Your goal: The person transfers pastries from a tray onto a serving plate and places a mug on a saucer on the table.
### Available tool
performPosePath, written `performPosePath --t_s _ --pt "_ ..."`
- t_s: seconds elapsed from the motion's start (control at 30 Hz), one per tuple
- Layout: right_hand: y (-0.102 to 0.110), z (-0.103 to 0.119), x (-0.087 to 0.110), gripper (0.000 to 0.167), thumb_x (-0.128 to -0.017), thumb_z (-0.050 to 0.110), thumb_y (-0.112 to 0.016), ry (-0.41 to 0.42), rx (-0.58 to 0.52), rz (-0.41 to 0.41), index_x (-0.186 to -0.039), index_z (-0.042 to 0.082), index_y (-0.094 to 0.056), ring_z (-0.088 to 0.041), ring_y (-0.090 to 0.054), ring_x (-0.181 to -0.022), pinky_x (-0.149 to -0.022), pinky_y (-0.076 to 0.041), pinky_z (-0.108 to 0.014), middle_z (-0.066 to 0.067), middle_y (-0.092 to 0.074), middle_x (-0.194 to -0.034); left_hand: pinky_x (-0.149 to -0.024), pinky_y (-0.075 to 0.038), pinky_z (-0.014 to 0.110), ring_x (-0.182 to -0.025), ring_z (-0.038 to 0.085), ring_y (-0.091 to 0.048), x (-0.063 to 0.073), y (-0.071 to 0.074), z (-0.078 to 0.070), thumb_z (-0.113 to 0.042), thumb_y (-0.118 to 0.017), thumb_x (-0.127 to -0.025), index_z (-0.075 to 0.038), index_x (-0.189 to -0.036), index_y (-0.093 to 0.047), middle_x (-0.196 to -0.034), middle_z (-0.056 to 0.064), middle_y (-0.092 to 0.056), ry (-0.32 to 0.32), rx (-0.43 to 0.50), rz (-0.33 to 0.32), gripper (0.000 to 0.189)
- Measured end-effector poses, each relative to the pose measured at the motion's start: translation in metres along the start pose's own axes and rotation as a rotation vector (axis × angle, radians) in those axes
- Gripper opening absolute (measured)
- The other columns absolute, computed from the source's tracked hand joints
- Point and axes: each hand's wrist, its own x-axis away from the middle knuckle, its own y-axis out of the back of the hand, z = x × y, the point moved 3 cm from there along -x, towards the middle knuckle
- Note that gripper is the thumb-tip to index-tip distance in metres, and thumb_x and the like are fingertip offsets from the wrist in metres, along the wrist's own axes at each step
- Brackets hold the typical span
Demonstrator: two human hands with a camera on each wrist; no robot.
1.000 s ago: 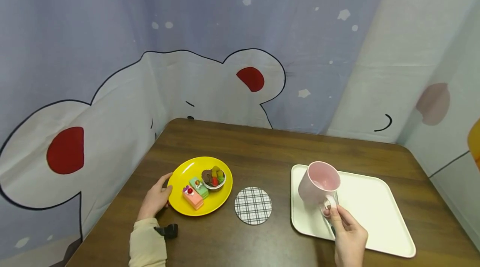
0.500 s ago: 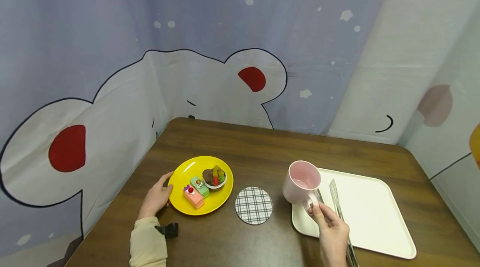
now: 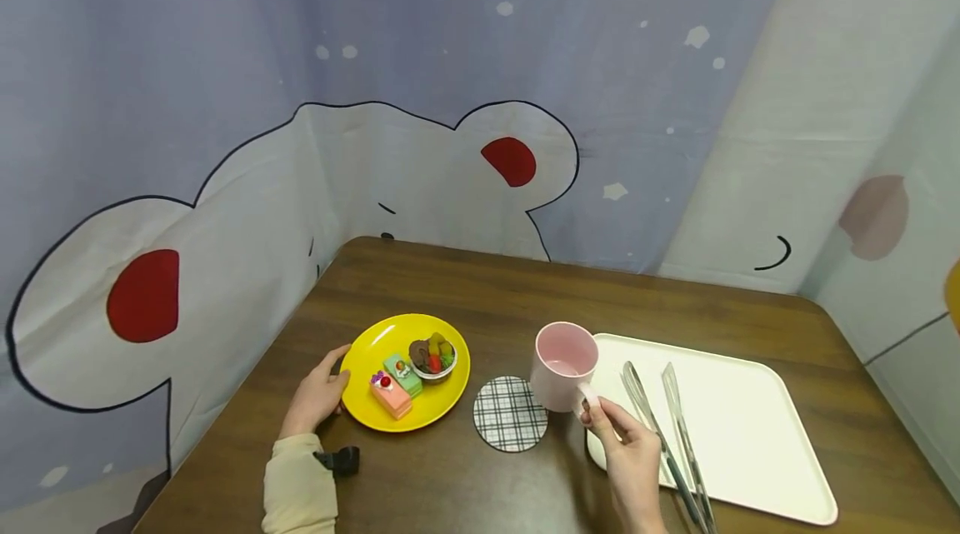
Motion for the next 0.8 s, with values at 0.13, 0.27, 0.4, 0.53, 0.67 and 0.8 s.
performPosePath --t_s 0.13,0.27,0.4,0.53,0.67,0.8 --pt "-0.009 -0.001 0.002 0.022 -0.087 -0.004 -0.064 0.014 0.029 0.035 -0.101 -0.022 -0.064 0.000 -0.067 -0.066 -0.067 -0.054 -0.014 0.012 -0.069 -0.067 -0.056 -0.041 0.028 -0.052 0.017 -0.048 0.001 0.000 -0.001 -0.021 -0.041 -0.103 -0.010 -0.150 -0.028 -0.064 0.004 -0.051 0.001 0.001 0.004 0.051" --pt "-0.016 -0.002 0.004 0.024 -0.088 -0.005 -0.063 0.041 0.042 0.078 -0.102 -0.024 -0.062 0.001 -0.066 -0.067 -0.068 -0.053 -0.013 0.014 -0.068 -0.068 -0.057 -0.042 0.028 -0.053 0.017 -0.049 0.001 0.001 -0.001 -0.021 -0.040 -0.103 -0.011 -0.151 -0.028 -0.066 0.004 -0.051 0.024 0.008 0.003 0.050" --pt "-0.024 -0.002 0.005 0.024 -0.088 -0.004 -0.063 0.039 0.041 0.101 -0.103 -0.023 -0.062 0.001 -0.066 -0.068 -0.068 -0.054 -0.013 0.014 -0.068 -0.069 -0.057 -0.042 0.027 -0.054 0.017 -0.049 0.000 0.001 -0.001 -0.022 -0.040 -0.103 -0.012 -0.151 -0.028 -0.067 0.004 -0.052 0.029 0.011 0.001 0.050" --pt "-0.029 -0.004 0.005 0.022 -0.088 -0.003 -0.065 0.032 0.070 0.109 -0.101 -0.019 -0.065 0.000 -0.066 -0.068 -0.068 -0.053 -0.014 0.013 -0.068 -0.069 -0.057 -0.043 0.027 -0.053 0.016 -0.049 0.000 0.000 -0.001 -0.022 -0.040 -0.103 -0.012 -0.151 -0.028 -0.067 0.004 -0.052 0.025 0.011 -0.004 0.050" --pt "-0.033 -0.004 0.005 0.021 -0.087 -0.002 -0.065 0.032 0.083 0.125 -0.101 -0.017 -0.067 -0.001 -0.065 -0.069 -0.071 -0.052 -0.013 0.011 -0.069 -0.069 -0.057 -0.043 0.027 -0.053 0.017 -0.049 0.000 0.000 -0.001 -0.021 -0.040 -0.103 -0.012 -0.151 -0.029 -0.067 0.004 -0.052 0.028 0.022 -0.010 0.050" --pt "-0.035 -0.006 0.005 0.021 -0.087 -0.002 -0.066 0.025 0.071 0.136 -0.101 -0.018 -0.066 -0.001 -0.065 -0.069 -0.071 -0.051 -0.013 0.010 -0.069 -0.069 -0.056 -0.043 0.027 -0.052 0.017 -0.049 0.002 0.000 0.000 -0.021 -0.040 -0.102 -0.012 -0.150 -0.029 -0.066 0.004 -0.052 0.032 0.020 -0.009 0.050"
